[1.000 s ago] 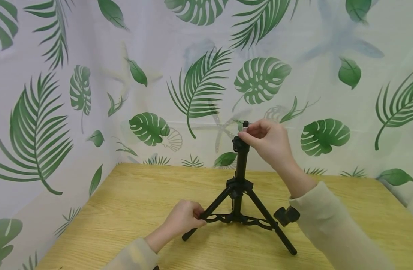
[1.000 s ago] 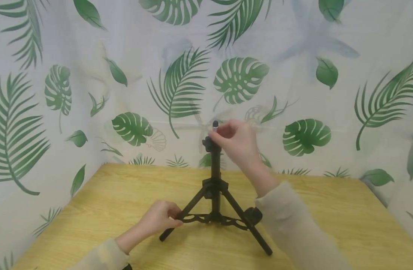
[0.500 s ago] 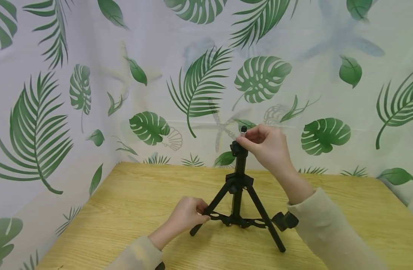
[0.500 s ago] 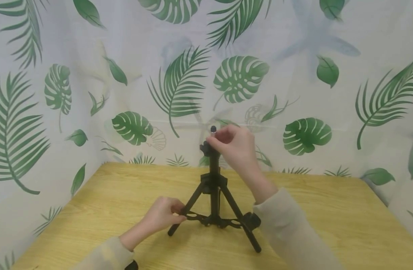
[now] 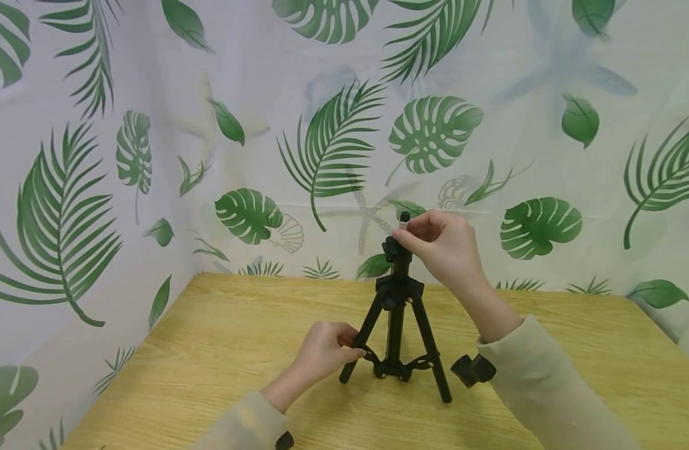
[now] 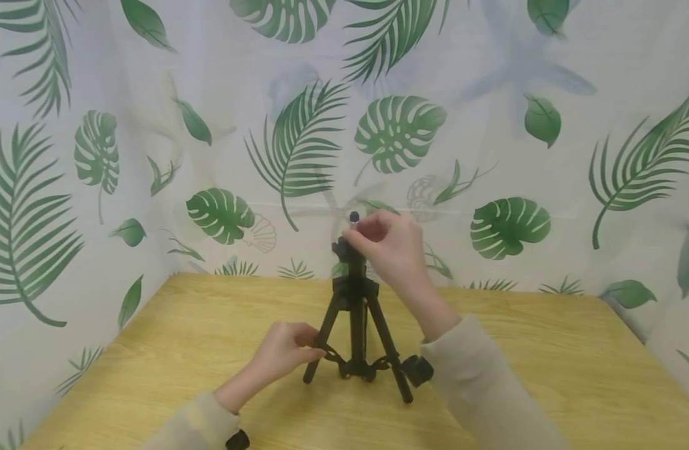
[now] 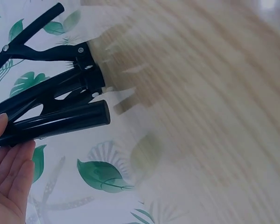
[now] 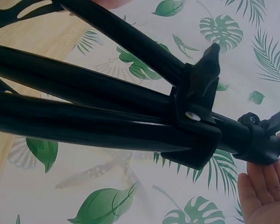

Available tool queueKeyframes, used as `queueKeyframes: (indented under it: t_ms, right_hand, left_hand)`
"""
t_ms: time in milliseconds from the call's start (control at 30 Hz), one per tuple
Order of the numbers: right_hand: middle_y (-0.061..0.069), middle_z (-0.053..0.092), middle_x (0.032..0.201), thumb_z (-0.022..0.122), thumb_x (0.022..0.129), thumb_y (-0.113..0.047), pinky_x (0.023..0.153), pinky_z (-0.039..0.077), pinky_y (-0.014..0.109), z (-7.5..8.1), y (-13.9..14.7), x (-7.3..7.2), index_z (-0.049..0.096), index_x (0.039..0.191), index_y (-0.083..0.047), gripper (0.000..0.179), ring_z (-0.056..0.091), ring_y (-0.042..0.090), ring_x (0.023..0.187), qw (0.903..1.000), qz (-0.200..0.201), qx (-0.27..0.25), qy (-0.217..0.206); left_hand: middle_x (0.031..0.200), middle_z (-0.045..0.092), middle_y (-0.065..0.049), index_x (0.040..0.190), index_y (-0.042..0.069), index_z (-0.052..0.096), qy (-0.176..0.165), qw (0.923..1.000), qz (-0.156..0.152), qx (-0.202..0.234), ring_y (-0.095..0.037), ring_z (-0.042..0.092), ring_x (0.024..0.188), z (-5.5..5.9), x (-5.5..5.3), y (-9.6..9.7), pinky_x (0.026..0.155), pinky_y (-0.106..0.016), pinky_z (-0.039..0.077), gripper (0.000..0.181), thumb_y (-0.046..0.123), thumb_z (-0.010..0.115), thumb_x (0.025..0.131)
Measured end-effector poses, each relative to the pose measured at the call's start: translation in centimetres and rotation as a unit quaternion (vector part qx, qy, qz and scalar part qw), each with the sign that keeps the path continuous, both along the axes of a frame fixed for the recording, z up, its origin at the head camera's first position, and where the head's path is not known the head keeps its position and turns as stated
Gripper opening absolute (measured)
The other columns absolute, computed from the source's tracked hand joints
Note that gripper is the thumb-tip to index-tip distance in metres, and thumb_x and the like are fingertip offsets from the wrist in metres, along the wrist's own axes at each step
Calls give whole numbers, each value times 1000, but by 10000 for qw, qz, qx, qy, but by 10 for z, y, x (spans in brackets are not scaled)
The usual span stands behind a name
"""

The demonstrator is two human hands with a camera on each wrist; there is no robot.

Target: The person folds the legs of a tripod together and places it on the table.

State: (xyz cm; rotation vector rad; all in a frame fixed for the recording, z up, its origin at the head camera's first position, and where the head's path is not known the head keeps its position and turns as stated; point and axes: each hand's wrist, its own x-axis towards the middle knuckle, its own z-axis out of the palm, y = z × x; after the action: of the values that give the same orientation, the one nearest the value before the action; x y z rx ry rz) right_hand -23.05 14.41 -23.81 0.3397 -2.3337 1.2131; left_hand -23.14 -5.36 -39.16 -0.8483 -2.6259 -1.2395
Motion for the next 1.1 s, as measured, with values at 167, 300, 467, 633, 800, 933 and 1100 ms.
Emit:
queueKeyframes:
  t_ms: [167,300,467,633,800,933,1100]
  right_hand:
    - [8,65,86,67,80,-25,63,46,30,0,0,1,65,88,-3,24,60,16,72,10000,12,-1,19]
    - [8,65,87,67,80,-25,64,46,30,0,-1,1,65,88,-2,25,60,17,73,10000,24,-9,15]
    - [9,65,87,66,80,-27,65,46,31,-1,-1,0,64,88,-2,26,60,18,74,10000,-12,-4,8]
    - [9,65,89,66,80,-29,65,46,31,0,1,0,64,89,-3,27,60,18,75,10000,-3,1,-13]
    - [8,64,90,66,80,-30,65,46,31,0,3,0,63,89,-3,29,60,17,76,10000,5,-21,-18]
    - [8,64,90,66,80,-30,64,46,30,0,3,0,64,89,-3,28,60,17,75,10000,-1,-48,-17]
    - [8,64,91,65,80,-33,67,46,32,0,3,0,64,90,-4,31,60,17,76,9999,110,-6,-77]
  left_hand:
    - [74,66,-1,83,5,68,-14,9999,70,98,-6,59,66,0,-4,8,59,-21,46,14,13,73,73]
    - [74,66,0,83,5,68,-107,9997,138,187,-7,59,66,0,-5,13,59,-21,46,13,13,73,73]
    - [76,66,-1,84,5,68,-240,9992,187,273,-7,60,67,0,-7,19,60,-21,47,14,14,72,73]
    - [76,66,0,85,6,68,-317,9985,176,411,-8,60,68,0,-8,23,61,-21,47,14,14,72,74]
    - [76,66,0,85,6,68,-323,9981,187,484,-7,59,68,0,-9,29,62,-22,47,15,16,72,75]
    - [75,65,0,83,5,68,-235,9985,148,476,-6,59,67,1,-10,34,60,-20,46,16,17,72,74]
    - [74,65,1,82,5,68,-245,9990,221,310,-5,57,63,1,-12,35,57,-19,45,17,19,73,73]
